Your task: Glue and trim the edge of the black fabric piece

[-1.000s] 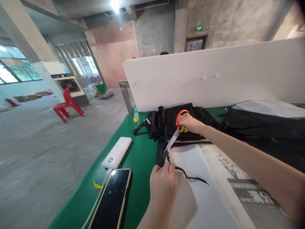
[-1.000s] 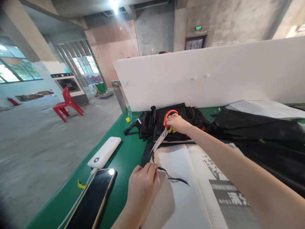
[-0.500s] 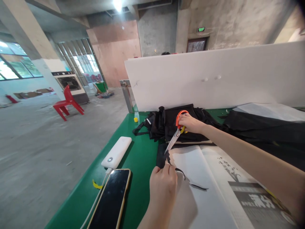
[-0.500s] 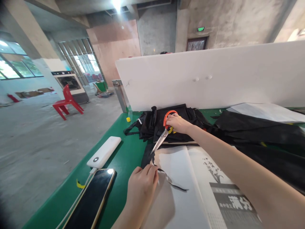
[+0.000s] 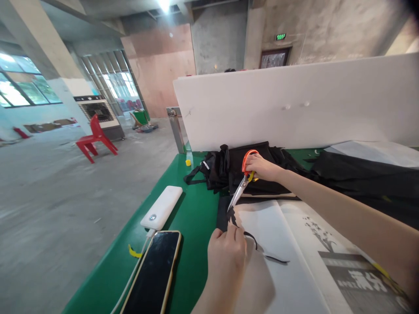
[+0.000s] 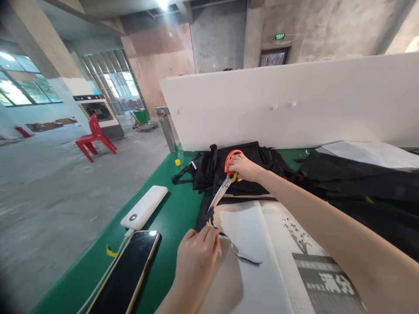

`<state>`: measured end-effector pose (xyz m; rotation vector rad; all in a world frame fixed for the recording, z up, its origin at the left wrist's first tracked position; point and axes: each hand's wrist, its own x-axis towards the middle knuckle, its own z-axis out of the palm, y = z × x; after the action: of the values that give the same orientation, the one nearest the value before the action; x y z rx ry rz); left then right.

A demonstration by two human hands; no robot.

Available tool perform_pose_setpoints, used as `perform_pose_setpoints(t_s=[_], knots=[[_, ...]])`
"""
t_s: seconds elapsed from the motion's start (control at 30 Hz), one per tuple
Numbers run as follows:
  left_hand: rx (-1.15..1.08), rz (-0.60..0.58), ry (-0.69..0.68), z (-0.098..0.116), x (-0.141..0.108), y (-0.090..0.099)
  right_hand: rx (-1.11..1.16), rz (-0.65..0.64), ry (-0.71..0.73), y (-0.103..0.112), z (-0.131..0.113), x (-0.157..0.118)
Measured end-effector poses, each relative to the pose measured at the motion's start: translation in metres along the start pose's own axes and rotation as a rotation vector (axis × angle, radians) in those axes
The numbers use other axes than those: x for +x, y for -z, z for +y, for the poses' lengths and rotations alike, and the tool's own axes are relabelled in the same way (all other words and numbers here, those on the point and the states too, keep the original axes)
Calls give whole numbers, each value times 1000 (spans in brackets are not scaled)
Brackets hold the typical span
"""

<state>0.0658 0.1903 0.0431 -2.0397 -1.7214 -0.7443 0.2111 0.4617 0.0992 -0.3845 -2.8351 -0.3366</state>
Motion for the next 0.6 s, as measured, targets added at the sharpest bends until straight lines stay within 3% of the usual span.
perform_pose_setpoints(t_s=[0.33,0.6], knots=[[3,51,6,0,1,-1,-57,-14,-27,6,-3,-5],[31,57,-13,-2,1,0,-264,-75,-61,35,-13,-19]])
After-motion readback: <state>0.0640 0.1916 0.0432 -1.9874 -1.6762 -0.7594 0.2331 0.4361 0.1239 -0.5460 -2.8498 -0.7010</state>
